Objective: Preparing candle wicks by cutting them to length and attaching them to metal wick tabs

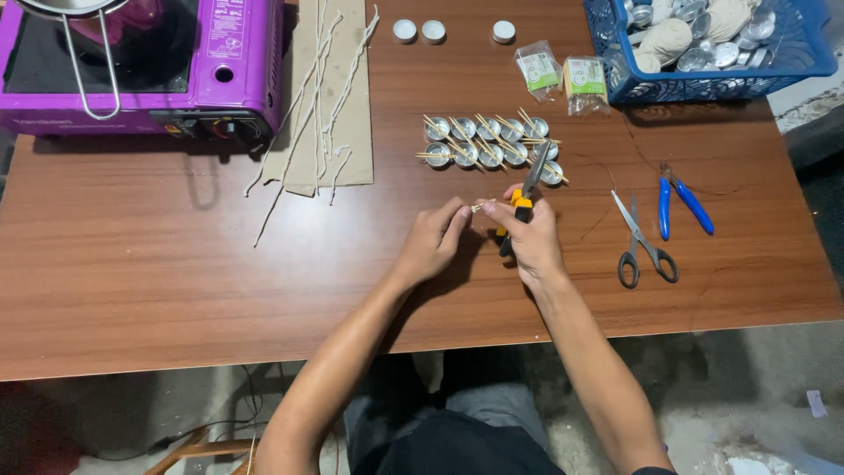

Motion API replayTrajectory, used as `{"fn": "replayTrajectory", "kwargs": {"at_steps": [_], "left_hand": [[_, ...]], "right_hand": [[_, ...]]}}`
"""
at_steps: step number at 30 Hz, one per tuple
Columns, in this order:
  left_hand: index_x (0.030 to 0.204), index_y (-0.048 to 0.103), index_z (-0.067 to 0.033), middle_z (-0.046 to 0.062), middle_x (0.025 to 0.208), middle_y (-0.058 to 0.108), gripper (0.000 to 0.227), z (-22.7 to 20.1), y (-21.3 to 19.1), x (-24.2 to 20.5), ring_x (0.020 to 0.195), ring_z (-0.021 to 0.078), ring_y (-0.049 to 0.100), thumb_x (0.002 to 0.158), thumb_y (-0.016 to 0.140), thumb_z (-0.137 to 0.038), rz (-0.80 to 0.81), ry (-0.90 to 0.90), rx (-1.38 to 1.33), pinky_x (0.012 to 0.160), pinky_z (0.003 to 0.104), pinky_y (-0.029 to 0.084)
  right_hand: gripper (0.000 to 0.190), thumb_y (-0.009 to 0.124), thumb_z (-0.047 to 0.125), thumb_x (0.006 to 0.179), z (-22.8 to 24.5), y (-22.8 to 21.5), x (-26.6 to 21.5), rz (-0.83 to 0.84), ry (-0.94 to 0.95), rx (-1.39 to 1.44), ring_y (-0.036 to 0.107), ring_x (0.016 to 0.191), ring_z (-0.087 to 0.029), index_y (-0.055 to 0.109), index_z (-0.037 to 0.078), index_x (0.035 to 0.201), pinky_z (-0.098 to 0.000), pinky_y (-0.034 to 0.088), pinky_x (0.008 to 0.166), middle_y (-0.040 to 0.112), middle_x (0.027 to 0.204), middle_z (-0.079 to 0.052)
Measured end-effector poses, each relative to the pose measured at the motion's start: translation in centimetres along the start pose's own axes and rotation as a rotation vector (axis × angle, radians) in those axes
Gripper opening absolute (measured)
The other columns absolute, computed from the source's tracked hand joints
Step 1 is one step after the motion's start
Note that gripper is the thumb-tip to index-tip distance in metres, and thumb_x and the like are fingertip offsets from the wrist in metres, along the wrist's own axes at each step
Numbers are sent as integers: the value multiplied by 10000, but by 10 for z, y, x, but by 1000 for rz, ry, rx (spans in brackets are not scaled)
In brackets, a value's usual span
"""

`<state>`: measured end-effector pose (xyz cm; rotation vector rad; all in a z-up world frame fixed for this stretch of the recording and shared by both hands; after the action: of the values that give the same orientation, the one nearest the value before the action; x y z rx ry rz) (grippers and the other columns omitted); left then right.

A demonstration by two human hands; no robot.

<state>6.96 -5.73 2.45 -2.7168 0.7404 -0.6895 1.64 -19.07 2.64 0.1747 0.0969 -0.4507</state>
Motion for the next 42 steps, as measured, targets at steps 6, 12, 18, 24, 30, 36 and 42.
{"fn": "replayTrajectory", "kwargs": {"at_steps": [6, 12, 18, 24, 30, 36, 42], "left_hand": [[863, 603, -117, 188, 657, 612, 291, -6, 0, 4, 612, 324, 620, 1086, 445, -217, 39, -55, -85, 643, 431, 512], [1101, 619, -143, 105, 797, 651, 158, -20, -3, -4, 660, 342, 696, 1027, 549, -264, -92, 159, 490, 576, 426, 549], [1208, 676, -137, 2, 905, 600, 247, -23, 13, -23, 667, 149, 661, 997, 566, -200, -279, 493, 979, 565, 241, 547], [1207, 690, -83, 21, 912, 601, 276, -35, 26, -27, 668, 118, 602, 1013, 505, -145, -321, 644, 1194, 579, 196, 498], [1136, 703, -69, 28, 864, 570, 246, -45, 29, -26, 657, 138, 566, 992, 509, -121, -294, 688, 1211, 562, 204, 455], [1132, 673, -45, 87, 896, 595, 186, -28, 18, -19, 809, 259, 673, 972, 598, -103, -222, 451, 731, 714, 297, 567], [1100, 654, -72, 99, 876, 607, 135, -14, 13, -10, 841, 317, 684, 975, 610, -99, -153, 323, 465, 751, 357, 572]], "right_hand": [[419, 877, 157, 826, -17, -7, 11, -31, -18, 8, 683, 792, -47, 525, 142, 1054, -143, 493, 689, 786, 915, -91], [426, 880, 170, 838, -24, -22, 23, -136, -66, -16, 676, 784, -36, 520, 155, 1065, -140, 470, 686, 785, 885, -67], [429, 897, 163, 818, -48, -43, 40, -187, -100, -23, 650, 739, -27, 535, 164, 1048, -130, 460, 646, 755, 823, -25], [450, 921, 142, 783, -52, -47, 40, -216, -112, -30, 637, 690, -39, 548, 149, 1035, -150, 486, 601, 716, 769, -15], [441, 915, 114, 773, -59, -51, 45, -221, -122, -33, 633, 678, -47, 553, 139, 1024, -163, 483, 601, 699, 754, -20], [453, 921, 98, 760, -48, -41, 39, -212, -135, 0, 626, 664, -48, 549, 131, 1016, -165, 492, 582, 683, 739, -22], [456, 922, 127, 771, -42, -39, 34, -209, -108, -26, 641, 684, -61, 551, 126, 1037, -176, 509, 592, 690, 752, -29]]}}
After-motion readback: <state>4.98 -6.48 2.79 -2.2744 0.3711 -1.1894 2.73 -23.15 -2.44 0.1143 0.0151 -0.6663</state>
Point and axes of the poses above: each hand's wrist, its own x-axis towards the middle knuckle, its own y-axis out of the palm, z = x × y, the point moved 10 cm from there along x, towards the middle knuckle
